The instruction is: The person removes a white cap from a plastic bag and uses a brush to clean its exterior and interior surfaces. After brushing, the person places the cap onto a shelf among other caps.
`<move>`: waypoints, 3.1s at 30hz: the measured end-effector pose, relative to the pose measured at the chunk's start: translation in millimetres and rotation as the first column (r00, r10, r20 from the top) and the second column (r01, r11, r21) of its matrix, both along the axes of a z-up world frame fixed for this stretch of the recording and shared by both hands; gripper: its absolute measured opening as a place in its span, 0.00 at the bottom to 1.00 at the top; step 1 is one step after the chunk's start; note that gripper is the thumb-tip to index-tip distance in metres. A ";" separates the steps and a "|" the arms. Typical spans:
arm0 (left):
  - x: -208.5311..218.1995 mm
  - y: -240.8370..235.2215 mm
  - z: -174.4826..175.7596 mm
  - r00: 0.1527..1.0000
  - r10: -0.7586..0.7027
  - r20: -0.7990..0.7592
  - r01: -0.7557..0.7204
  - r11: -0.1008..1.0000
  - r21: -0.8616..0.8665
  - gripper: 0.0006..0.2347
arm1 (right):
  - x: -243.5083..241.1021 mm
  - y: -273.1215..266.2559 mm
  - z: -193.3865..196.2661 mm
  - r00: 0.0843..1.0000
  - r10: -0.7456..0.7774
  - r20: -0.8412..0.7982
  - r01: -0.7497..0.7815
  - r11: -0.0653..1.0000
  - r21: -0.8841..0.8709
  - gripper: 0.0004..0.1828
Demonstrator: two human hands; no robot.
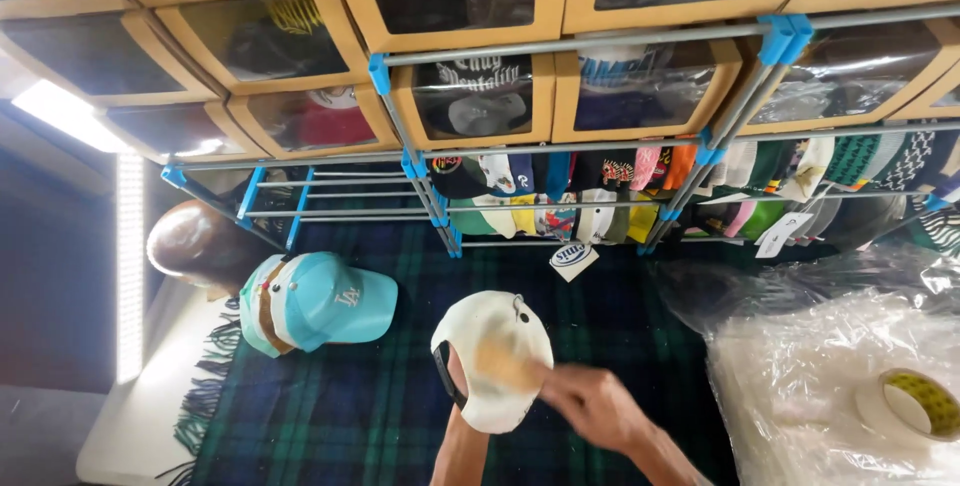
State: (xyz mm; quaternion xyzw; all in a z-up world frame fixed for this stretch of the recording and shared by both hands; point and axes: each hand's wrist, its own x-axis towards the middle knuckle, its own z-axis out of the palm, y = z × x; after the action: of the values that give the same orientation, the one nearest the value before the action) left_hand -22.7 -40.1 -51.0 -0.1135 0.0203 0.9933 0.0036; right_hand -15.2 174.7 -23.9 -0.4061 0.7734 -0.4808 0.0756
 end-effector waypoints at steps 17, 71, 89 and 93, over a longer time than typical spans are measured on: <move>43.1 51.5 -17.0 0.960 -0.024 0.280 0.016 0.999 0.032 0.17 | -22.8 -11.9 -50.1 0.624 -0.649 0.435 0.721 0.693 -0.002 0.30; 17.6 52.3 -56.7 0.906 -0.269 -0.326 -0.388 -0.833 -0.393 0.13 | -6.0 -37.8 -154.9 0.684 -0.532 0.498 0.485 0.843 0.234 0.16; -16.3 10.6 36.3 0.905 -0.414 -0.092 -0.406 -0.785 -0.468 0.09 | 27.5 -26.1 -74.7 0.591 -0.448 0.670 0.517 0.849 0.112 0.27; -22.3 6.4 32.7 0.903 -0.406 -0.141 -0.416 -0.745 -0.521 0.08 | 30.0 -20.0 -72.2 0.624 -0.426 0.655 0.518 0.853 0.062 0.26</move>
State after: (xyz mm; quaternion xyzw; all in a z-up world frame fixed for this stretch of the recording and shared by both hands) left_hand -45.0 -33.6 -18.2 0.1832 0.9333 0.2851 -0.1186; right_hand 14.8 154.7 -96.1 -0.0009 0.7436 -0.6436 0.1815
